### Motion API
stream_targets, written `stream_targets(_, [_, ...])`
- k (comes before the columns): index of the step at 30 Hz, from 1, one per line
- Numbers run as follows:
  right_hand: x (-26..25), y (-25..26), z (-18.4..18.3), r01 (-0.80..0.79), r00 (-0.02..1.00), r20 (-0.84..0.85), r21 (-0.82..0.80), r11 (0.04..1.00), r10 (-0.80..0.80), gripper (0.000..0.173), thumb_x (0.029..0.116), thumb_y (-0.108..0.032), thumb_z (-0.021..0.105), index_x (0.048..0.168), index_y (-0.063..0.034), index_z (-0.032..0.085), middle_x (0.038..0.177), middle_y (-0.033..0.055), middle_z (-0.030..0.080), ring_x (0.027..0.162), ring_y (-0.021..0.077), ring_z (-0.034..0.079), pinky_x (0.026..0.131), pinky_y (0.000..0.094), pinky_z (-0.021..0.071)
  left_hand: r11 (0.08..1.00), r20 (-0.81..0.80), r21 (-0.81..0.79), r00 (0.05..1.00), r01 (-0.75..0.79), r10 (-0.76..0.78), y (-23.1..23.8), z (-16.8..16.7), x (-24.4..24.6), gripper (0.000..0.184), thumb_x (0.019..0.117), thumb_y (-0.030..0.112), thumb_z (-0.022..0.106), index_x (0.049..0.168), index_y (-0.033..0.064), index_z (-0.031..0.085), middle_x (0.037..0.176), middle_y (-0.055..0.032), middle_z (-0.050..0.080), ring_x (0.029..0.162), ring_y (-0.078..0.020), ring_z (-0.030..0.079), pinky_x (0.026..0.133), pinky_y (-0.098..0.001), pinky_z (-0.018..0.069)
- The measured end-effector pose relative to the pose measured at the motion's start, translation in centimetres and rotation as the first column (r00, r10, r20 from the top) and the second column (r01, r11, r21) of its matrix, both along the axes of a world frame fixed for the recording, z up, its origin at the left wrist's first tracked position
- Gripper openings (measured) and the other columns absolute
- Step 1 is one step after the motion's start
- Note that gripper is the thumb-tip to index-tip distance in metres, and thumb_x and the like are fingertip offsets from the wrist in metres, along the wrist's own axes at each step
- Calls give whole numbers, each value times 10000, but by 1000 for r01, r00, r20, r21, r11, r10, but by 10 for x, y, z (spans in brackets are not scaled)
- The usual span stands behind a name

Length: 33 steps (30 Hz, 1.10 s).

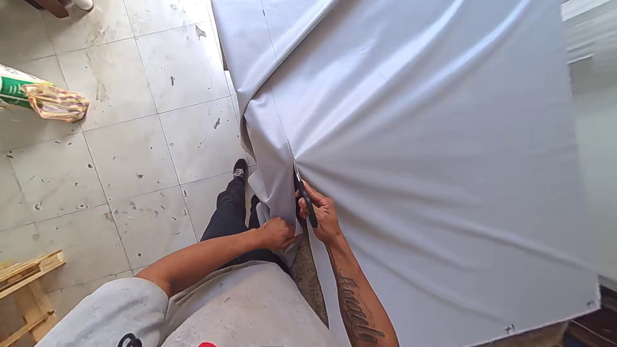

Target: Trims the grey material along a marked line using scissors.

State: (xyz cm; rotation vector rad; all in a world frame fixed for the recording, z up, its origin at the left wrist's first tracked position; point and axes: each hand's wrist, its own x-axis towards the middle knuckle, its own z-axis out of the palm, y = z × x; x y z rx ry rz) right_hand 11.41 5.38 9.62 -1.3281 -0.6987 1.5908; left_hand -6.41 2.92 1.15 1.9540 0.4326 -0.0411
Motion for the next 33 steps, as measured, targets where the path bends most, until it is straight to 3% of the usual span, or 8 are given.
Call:
stream_targets(8, [-15, 56, 10, 16, 1000, -2, 10, 1000, -16, 473, 965, -62, 631, 1407, 84, 549, 1104, 82, 697, 689, 48, 607, 604, 198, 539, 991, -45, -53, 991, 126, -129, 9, 1, 1, 520, 1093, 332, 406, 831, -44, 652, 799, -229, 685, 833, -420, 711, 722, -599, 547])
stream_targets(17, [-28, 125, 28, 2, 1000, -5, 3, 1000, -2, 481, 970, -91, 628, 1412, 82, 545, 1109, 87, 696, 672, 55, 602, 581, 199, 533, 927, -124, -284, 950, 244, -288, 32, 13, 10, 463, 1107, 328, 398, 1077, -56, 655, 983, -275, 699, 1000, -471, 687, 850, -654, 526])
stream_targets(28, [-45, 220, 56, 13, 1000, -27, 76, 997, -11, 477, 974, -77, 627, 1406, 106, 536, 1124, 83, 694, 689, 47, 610, 600, 199, 546, 850, 44, -380, 925, 364, -377, 61, 20, 15, 377, 1090, 208, 465, 1054, -116, 655, 1027, -323, 692, 1044, -496, 674, 909, -658, 510])
stream_targets(30, [-48, 236, 59, 15, 1000, -21, 85, 996, -13, 461, 978, -69, 617, 1400, 103, 544, 1116, 80, 698, 688, 46, 611, 595, 198, 544, 878, 117, -339, 941, 338, -317, 81, 38, 7, 373, 1079, 166, 479, 1009, -150, 664, 979, -350, 691, 970, -515, 685, 860, -656, 523])
stream_targets(31, [-49, 244, 60, 14, 1000, -15, 92, 996, -12, 456, 979, -68, 611, 1397, 103, 546, 1111, 78, 700, 685, 45, 611, 593, 197, 543, 852, 12, -354, 913, 386, -408, 112, 75, 7, 368, 1089, 139, 454, 1104, -172, 651, 1099, -369, 680, 1083, -515, 662, 954, -632, 495])
stream_targets(32, [-50, 252, 61, 14, 1000, -9, 93, 996, -13, 459, 977, -68, 607, 1398, 104, 544, 1103, 75, 702, 680, 46, 612, 591, 197, 543, 756, -190, -456, 778, 470, -599, 158, 127, 16, 382, 1111, 110, 394, 1325, -159, 561, 1360, -348, 589, 1323, -471, 547, 1123, -569, 382])
stream_targets(33, [-51, 260, 62, 14, 1000, -5, 92, 996, -13, 464, 977, -69, 604, 1403, 103, 539, 1098, 73, 701, 678, 47, 611, 589, 196, 542, 737, -259, -528, 746, 422, -613, 186, 161, 17, 378, 1100, 68, 402, 1378, -160, 520, 1432, -343, 540, 1386, -458, 495, 1168, -538, 332])
